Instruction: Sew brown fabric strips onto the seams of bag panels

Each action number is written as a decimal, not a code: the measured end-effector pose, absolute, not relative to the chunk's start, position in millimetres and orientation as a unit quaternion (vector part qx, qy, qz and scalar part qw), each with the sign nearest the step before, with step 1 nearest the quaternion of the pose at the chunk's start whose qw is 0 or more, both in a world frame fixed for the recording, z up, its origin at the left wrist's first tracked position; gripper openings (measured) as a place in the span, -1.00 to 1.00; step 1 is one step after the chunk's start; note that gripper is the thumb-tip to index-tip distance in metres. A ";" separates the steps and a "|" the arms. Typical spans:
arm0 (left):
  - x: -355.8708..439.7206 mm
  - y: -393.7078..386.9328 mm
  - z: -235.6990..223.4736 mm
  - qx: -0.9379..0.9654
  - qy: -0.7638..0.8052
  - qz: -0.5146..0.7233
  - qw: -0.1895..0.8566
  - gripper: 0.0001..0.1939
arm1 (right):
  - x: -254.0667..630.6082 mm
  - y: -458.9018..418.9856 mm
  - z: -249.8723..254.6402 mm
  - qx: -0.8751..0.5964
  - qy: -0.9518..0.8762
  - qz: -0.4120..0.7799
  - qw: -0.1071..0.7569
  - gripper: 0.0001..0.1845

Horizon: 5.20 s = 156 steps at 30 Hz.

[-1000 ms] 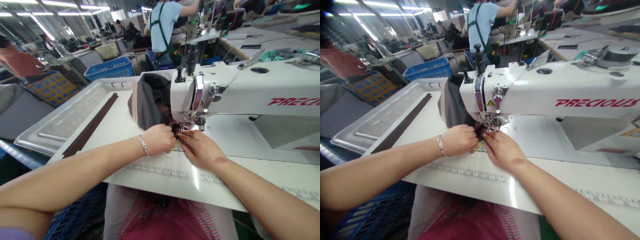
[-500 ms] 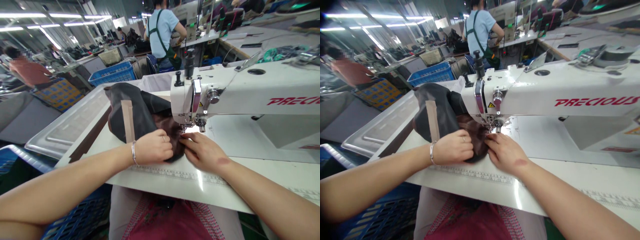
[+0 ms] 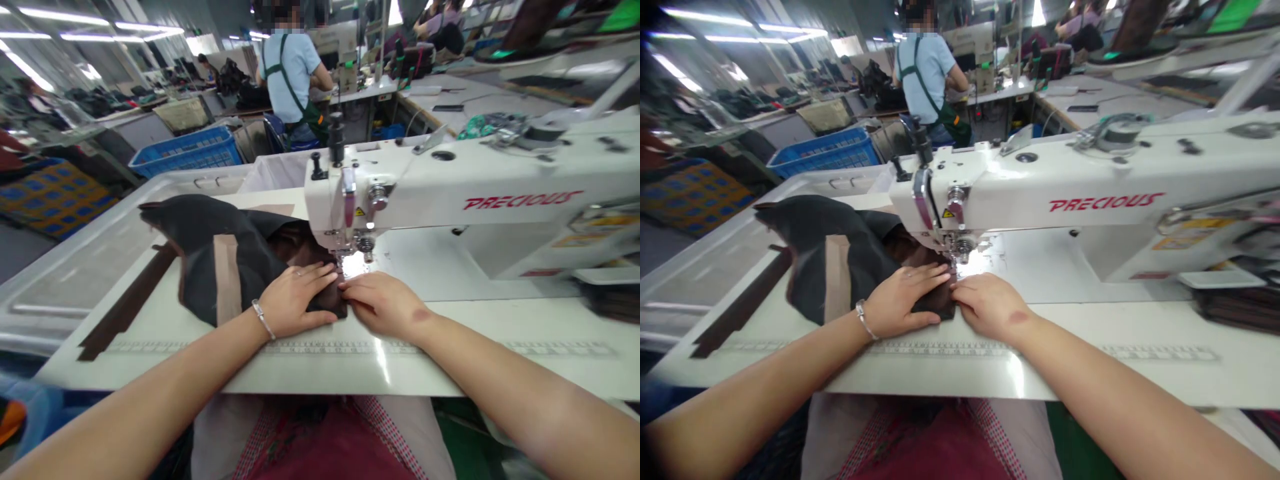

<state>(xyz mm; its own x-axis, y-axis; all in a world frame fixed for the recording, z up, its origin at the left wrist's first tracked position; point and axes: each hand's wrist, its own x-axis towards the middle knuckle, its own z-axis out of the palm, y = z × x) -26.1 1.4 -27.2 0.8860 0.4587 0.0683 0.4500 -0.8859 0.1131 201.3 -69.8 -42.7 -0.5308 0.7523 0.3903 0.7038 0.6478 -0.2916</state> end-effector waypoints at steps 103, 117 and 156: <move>7.4 30.2 -47.2 0.921 0.284 0.250 0.096 -0.86 | 210.0 -55.8 -44.0 -0.512 -0.836 0.019 0.198 -0.65; 13.1 22.5 -45.3 0.914 0.333 0.224 0.060 -0.88 | 209.3 -55.2 -45.5 -0.514 -0.835 0.020 0.196 -0.65; 15.7 47.9 -51.3 0.914 0.304 0.258 0.073 -0.90 | 206.5 -54.8 -43.6 -0.525 -0.835 0.010 0.166 -0.61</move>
